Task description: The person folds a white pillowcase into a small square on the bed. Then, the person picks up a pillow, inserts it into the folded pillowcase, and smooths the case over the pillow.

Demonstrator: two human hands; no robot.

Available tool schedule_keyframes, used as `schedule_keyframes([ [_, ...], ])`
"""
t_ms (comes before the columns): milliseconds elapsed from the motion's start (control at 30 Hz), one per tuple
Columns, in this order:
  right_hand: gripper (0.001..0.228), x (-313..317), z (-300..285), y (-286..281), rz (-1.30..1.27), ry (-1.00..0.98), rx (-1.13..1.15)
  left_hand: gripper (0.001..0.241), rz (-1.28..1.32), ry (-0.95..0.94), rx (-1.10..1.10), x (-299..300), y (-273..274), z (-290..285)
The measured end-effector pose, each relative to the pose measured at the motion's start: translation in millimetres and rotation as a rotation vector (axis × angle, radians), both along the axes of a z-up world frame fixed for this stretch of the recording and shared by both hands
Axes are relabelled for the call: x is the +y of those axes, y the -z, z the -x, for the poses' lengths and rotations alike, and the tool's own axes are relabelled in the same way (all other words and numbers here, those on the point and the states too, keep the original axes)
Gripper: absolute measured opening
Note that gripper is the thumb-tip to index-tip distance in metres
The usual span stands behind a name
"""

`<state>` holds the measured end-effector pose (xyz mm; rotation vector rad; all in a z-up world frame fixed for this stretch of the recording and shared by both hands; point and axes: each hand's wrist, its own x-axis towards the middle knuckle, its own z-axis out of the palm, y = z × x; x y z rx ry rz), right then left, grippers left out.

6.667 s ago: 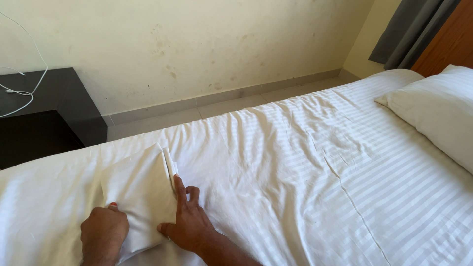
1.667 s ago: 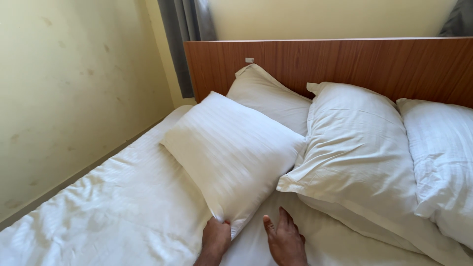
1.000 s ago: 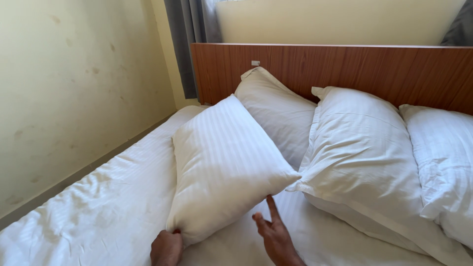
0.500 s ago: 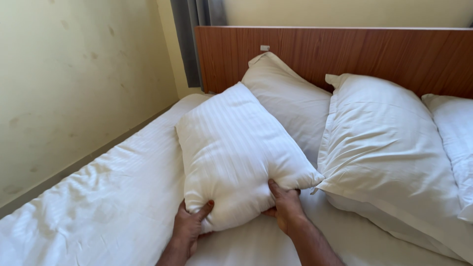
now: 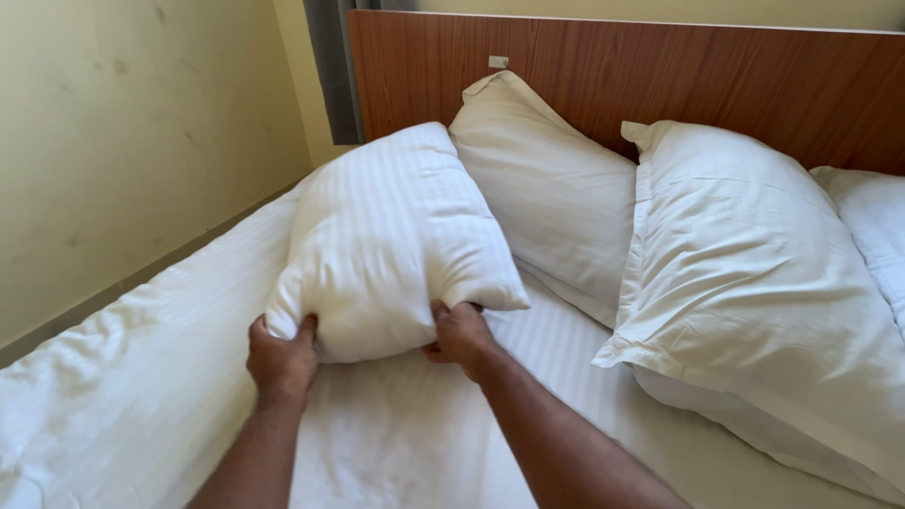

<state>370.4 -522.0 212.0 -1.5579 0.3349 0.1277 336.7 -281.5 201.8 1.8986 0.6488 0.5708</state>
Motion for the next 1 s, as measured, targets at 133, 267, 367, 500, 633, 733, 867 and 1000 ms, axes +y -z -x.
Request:
schedule_keyframes([
  [133,0.068,6.2,19.7,-8.7,0.049,-0.098,0.132,0.079,0.012,0.025,0.033,14.8,26.9,15.6],
  [267,0.072,-12.7,55.3,-2.2,0.019,-0.096,0.088,0.084,-0.149,0.038,-0.023,12.6,83.2,45.4],
  [367,0.074,-46.0,73.4,29.8,0.109,-0.014,0.008,0.088,-0.148,0.048,-0.040,-15.0,122.3,70.0],
  [500,0.084,-125.8,95.4,70.6,0.525,0.091,-0.166,0.097,-0.302,0.060,-0.064,-74.8,122.3,90.5],
  [633,0.067,-191.6,152.2,9.2,0.094,0.497,-0.054,0.095,-0.243,0.215,0.135,-138.6,61.1,106.0],
  [733,0.062,-242.9,187.0,-14.2,-0.235,0.635,-0.023,0.093,-0.101,0.320,0.194,-194.4,40.6,107.3],
  [867,0.060,-307.3,197.6,3.9,-0.662,0.864,-0.140,0.090,0.076,0.445,0.191,-267.8,10.4,118.9],
  [1000,0.059,-335.5,193.5,31.4,-0.875,0.931,-0.176,0.091,0.167,0.563,0.218,-326.0,-21.6,135.6],
])
